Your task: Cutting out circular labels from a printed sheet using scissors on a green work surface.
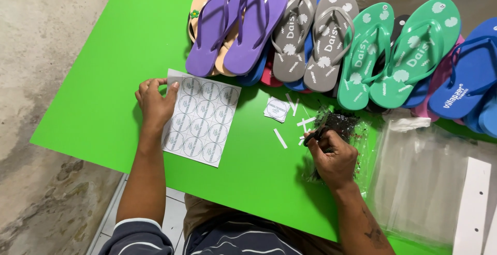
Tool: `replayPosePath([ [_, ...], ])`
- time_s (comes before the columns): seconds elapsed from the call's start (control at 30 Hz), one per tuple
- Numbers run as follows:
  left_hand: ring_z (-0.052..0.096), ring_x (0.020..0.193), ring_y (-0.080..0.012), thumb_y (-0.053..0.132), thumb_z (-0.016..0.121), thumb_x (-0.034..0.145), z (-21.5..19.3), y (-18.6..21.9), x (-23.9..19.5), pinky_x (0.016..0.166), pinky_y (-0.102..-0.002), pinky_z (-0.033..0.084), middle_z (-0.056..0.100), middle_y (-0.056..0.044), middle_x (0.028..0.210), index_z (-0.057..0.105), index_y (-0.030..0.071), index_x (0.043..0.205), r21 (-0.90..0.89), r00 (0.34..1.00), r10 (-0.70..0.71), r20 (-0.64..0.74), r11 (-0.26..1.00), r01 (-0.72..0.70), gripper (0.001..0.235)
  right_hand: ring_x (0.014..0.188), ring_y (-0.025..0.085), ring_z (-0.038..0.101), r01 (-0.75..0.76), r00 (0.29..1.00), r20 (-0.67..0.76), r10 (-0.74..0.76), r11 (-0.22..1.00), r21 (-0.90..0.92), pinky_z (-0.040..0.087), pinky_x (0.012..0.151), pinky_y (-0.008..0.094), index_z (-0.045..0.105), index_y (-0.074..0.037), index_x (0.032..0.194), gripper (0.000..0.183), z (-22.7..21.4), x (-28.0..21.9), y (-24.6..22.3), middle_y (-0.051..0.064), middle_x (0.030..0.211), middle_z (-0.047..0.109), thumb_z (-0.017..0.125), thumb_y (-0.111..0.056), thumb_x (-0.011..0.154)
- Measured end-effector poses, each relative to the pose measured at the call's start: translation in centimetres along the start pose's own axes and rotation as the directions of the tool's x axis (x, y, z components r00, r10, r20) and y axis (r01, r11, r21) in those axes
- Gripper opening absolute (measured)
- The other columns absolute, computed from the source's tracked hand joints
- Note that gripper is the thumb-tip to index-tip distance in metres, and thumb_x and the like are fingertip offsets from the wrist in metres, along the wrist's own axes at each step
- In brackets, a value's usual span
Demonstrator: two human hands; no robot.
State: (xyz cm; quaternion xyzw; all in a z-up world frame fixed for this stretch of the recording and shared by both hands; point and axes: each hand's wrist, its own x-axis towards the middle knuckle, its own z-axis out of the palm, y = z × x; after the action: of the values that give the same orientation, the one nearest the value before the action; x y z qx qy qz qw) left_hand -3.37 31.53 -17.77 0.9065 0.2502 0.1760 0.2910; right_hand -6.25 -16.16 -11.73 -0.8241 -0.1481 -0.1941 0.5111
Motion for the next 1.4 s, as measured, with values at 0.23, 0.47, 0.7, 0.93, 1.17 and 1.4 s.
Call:
replayPosePath([
  [0.23,0.067,0.103,-0.0336,0.027,0.074,0.101,-4.0,3.9,-1.8,0.090,-0.045,0.050,0.064,-0.017,0.111,0.070,0.009,0.108,-0.242,0.989,0.122,0.086,0.965,-0.098,0.020,0.043,0.017,0.059,-0.008,1.000,-0.001,0.008,1.000,-0.003,0.048,0.044,0.029,0.076,-0.006,0.085,0.021,0.0,0.3,-0.5,0.008,0.051,0.063,0.083,-0.025,0.092],
  [0.47,0.059,0.079,-0.0108,0.017,0.065,0.107,-11.5,13.4,-5.5,0.078,-0.031,0.053,0.072,-0.008,0.087,0.064,0.008,0.107,-0.503,0.943,0.193,0.270,0.864,-0.033,0.010,0.045,0.017,0.062,-0.094,0.994,-0.040,0.097,0.993,0.072,0.050,0.044,0.029,0.074,-0.003,0.087,0.021,-0.5,0.8,-2.4,0.010,0.053,0.067,0.081,-0.021,0.094],
  [0.7,0.067,0.059,-0.0118,0.017,0.062,0.107,-8.9,17.4,-5.7,0.054,-0.026,0.058,0.070,-0.010,0.076,0.058,0.006,0.114,-0.780,0.931,0.253,0.264,0.623,0.052,0.014,0.066,0.021,0.076,-0.096,0.995,-0.006,0.100,0.971,0.219,0.060,0.067,0.032,0.064,-0.001,0.103,0.036,-1.0,0.4,-0.3,0.015,0.076,0.077,0.076,-0.034,0.095],
  [0.93,0.068,0.060,-0.0091,0.022,0.067,0.104,-3.6,24.2,-6.5,0.054,-0.022,0.059,0.071,-0.006,0.075,0.060,0.008,0.108,-0.873,0.936,0.248,0.250,0.475,0.107,0.016,0.093,0.019,0.076,-0.162,0.986,0.109,0.125,0.862,0.481,0.060,0.085,0.030,0.048,-0.005,0.118,0.063,-0.9,0.5,-0.1,0.017,0.110,0.079,0.066,-0.060,0.092],
  [1.17,0.071,0.061,-0.0110,0.026,0.069,0.101,0.3,26.9,-6.1,0.054,-0.025,0.061,0.072,-0.007,0.074,0.064,0.007,0.106,-0.910,0.927,0.215,0.306,0.354,0.217,0.020,0.071,0.008,0.065,-0.396,0.888,0.003,0.459,0.764,0.509,0.056,0.070,0.023,0.053,-0.007,0.106,0.044,-1.2,1.2,0.5,0.002,0.079,0.068,0.090,-0.009,0.081],
  [1.4,0.074,0.073,-0.0212,0.082,0.041,0.087,1.4,27.2,-9.6,0.060,-0.039,0.065,0.074,-0.013,0.088,0.064,0.004,0.123,-0.775,0.746,0.259,0.614,0.381,0.505,0.089,0.063,0.005,0.057,-0.218,0.841,-0.288,0.459,0.774,0.595,0.051,0.064,0.019,0.055,-0.005,0.107,0.039,-1.1,1.6,2.5,0.002,0.069,0.060,0.087,0.000,0.085],
])
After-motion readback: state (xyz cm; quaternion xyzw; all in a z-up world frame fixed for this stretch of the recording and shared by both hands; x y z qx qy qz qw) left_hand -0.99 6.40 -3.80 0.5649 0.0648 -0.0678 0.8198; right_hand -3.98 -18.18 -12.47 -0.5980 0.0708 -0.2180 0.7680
